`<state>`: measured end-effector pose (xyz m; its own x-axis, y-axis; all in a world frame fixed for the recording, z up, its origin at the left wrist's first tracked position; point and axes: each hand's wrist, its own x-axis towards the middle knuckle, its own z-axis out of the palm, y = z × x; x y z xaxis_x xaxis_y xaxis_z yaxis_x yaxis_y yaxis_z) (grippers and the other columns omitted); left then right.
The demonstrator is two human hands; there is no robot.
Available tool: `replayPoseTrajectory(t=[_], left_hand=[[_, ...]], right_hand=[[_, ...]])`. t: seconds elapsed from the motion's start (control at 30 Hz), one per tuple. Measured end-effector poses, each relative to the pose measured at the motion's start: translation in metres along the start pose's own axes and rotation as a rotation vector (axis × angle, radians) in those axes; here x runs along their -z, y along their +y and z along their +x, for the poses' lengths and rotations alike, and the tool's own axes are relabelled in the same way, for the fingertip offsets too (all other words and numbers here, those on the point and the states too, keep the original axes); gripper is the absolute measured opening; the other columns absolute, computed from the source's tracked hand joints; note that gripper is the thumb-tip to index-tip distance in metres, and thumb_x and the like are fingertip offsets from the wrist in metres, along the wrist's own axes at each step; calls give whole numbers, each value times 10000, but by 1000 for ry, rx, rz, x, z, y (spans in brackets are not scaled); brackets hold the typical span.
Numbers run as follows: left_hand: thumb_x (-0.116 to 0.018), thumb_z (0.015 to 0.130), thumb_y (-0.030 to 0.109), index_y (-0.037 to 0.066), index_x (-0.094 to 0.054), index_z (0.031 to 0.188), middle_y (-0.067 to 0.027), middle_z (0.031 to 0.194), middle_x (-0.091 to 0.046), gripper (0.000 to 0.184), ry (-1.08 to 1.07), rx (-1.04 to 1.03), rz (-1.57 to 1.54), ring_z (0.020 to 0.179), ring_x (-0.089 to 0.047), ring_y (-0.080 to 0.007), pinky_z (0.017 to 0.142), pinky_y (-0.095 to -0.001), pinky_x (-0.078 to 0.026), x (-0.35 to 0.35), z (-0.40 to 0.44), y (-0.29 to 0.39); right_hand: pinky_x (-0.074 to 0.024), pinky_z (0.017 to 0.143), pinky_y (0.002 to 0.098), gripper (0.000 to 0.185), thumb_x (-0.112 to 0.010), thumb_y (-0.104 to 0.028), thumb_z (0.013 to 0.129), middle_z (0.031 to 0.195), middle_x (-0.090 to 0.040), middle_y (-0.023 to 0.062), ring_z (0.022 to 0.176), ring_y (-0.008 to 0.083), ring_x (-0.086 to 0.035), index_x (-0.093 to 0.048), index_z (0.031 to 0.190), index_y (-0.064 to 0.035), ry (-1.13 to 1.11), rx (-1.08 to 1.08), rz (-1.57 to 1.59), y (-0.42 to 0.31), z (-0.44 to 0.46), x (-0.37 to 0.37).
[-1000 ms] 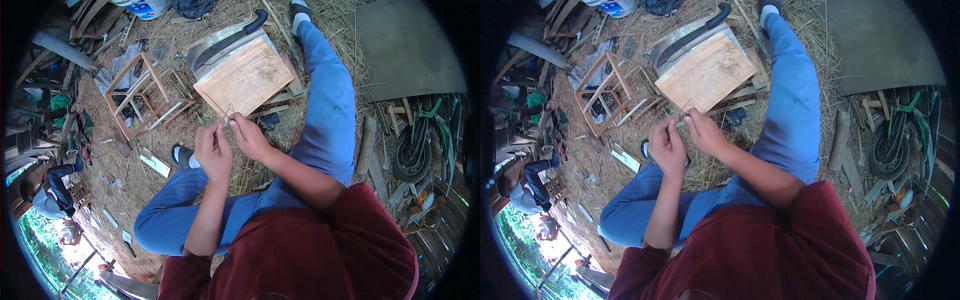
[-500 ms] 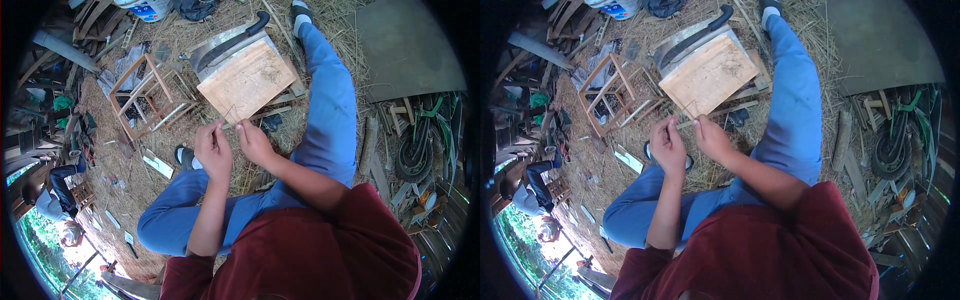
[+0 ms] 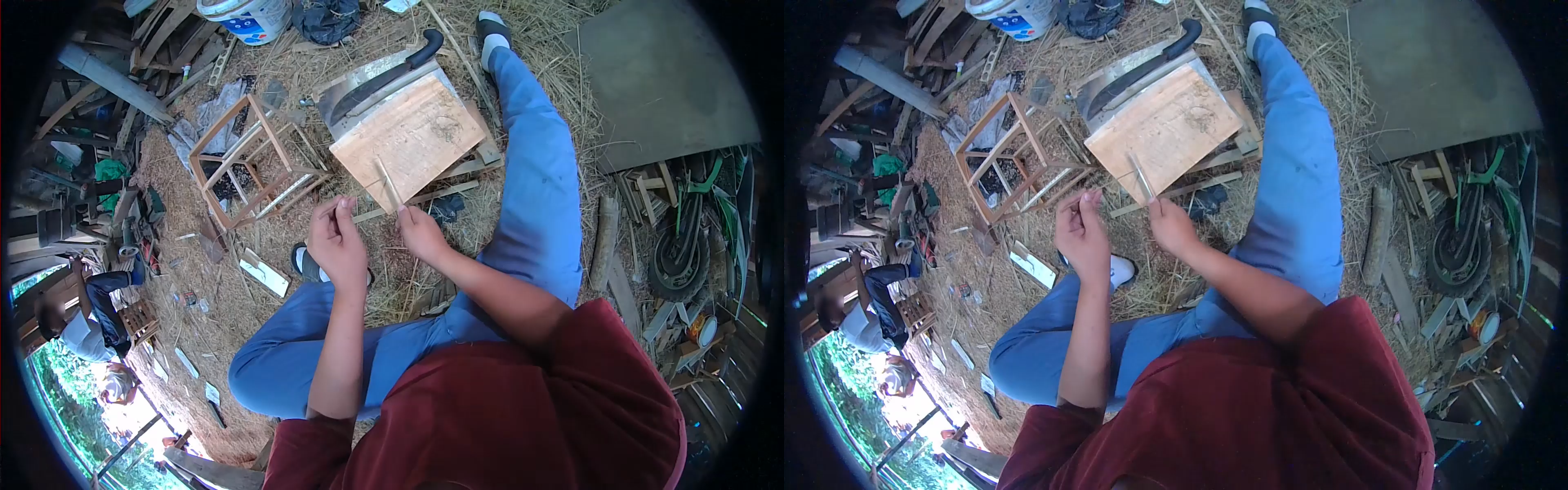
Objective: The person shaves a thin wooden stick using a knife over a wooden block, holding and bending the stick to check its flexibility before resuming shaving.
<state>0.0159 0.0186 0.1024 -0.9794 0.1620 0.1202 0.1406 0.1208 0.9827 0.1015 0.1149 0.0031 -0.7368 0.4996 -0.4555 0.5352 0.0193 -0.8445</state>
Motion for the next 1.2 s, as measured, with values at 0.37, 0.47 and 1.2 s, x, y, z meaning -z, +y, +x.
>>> replayPoseTrajectory(t=[0.37, 0.47, 1.2], left_hand=[[-645, 986, 6, -58, -693, 994, -142, 927, -723, 81, -57, -161, 180, 841, -706, -190, 763, -310, -557, 9, -1, -5], [-646, 979, 11, -50, -703, 981, -152, 915, -726, 83, -69, -203, 253, 843, -715, -221, 767, -320, -558, 8, 1, -4], [-637, 972, -11, -49, -705, 987, -151, 928, -739, 79, -66, -174, 311, 840, -728, -241, 768, -341, -565, 9, -3, 3]], right_hand=[[-474, 678, 577, 392, -495, -309, 1071, 732, -610, 298, 731, 505, -623, -582, 877, 20, -38, 400, 23, -42, -7, 7], [-477, 682, 582, 383, -499, -307, 1068, 733, -620, 294, 735, 499, -631, -588, 874, 12, -35, 438, -95, -54, -10, 19], [-552, 667, 566, 390, -486, -332, 1052, 710, -674, 254, 702, 449, -692, -611, 892, 1, 37, 511, -427, -61, -10, 25]])
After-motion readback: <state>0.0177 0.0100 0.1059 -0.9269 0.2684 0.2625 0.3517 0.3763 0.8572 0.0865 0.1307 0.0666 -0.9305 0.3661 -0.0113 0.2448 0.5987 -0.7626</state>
